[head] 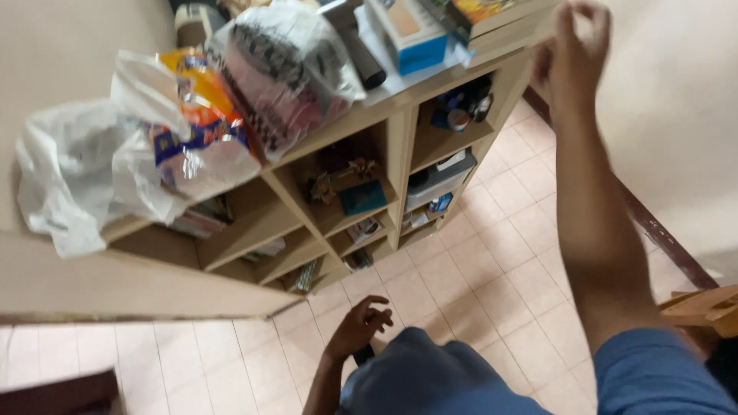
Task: The person removes several books from a wooden shelf one by one and places them on the top of the shelf. Then, using a feather duster, the person wipes the empty shelf compartments. The books remain stacked on top of the shelf at the end of the clip.
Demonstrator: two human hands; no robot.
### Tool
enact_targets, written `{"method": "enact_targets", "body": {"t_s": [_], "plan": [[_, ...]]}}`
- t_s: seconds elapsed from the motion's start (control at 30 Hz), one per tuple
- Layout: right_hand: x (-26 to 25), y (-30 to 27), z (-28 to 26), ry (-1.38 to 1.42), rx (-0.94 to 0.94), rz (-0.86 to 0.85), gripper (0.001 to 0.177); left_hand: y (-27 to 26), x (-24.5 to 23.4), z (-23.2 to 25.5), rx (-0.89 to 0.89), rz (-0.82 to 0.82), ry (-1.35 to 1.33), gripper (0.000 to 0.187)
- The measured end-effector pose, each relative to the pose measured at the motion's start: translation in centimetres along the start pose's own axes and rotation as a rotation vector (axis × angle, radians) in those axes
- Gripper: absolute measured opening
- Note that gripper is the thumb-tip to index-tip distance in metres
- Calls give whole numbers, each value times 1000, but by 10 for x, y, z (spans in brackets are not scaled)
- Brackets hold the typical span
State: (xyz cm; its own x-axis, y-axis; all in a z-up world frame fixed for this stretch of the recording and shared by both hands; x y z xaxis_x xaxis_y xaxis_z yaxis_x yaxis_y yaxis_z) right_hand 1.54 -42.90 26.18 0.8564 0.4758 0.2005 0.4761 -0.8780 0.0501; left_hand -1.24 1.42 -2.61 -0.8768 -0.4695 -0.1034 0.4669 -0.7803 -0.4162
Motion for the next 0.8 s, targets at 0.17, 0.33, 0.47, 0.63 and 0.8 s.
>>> {"method": "enact_targets", "body": {"t_s": [0.17, 0.33, 0.47, 0.63, 0.8], "plan": [[-79, -41, 234, -385, -4, -203, 31, 7, 3, -61, 120, 179, -37, 37], [-151, -169, 476, -660, 573, -826, 44, -4, -1, -117, -10, 358, 49, 43], [-187, -269, 567, -878, 895, -909, 39, -24, 4, -157, -150, 503, 182, 41], [-140, -323, 527, -1087, 888, -1078, 38, -60, 20, -201, -220, 594, 96, 43], [-18, -311, 471, -1056, 199, -1209, 27, -84, 25, -235, -305, 604, 18, 41]]}}
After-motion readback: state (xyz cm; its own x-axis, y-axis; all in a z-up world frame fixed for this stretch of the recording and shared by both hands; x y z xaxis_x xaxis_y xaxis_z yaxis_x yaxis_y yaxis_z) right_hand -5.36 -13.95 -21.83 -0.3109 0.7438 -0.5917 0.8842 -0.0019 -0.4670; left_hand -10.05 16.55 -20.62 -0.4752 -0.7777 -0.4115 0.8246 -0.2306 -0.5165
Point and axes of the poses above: each hand's wrist, its own y-axis towards the middle knuckle, its own x-axis out of the palm, z = x × y, the point moved 2 cm from there along y, towards the middle knuckle, and after that the axes turned 9 degrees about x, right-handed, at the moved point
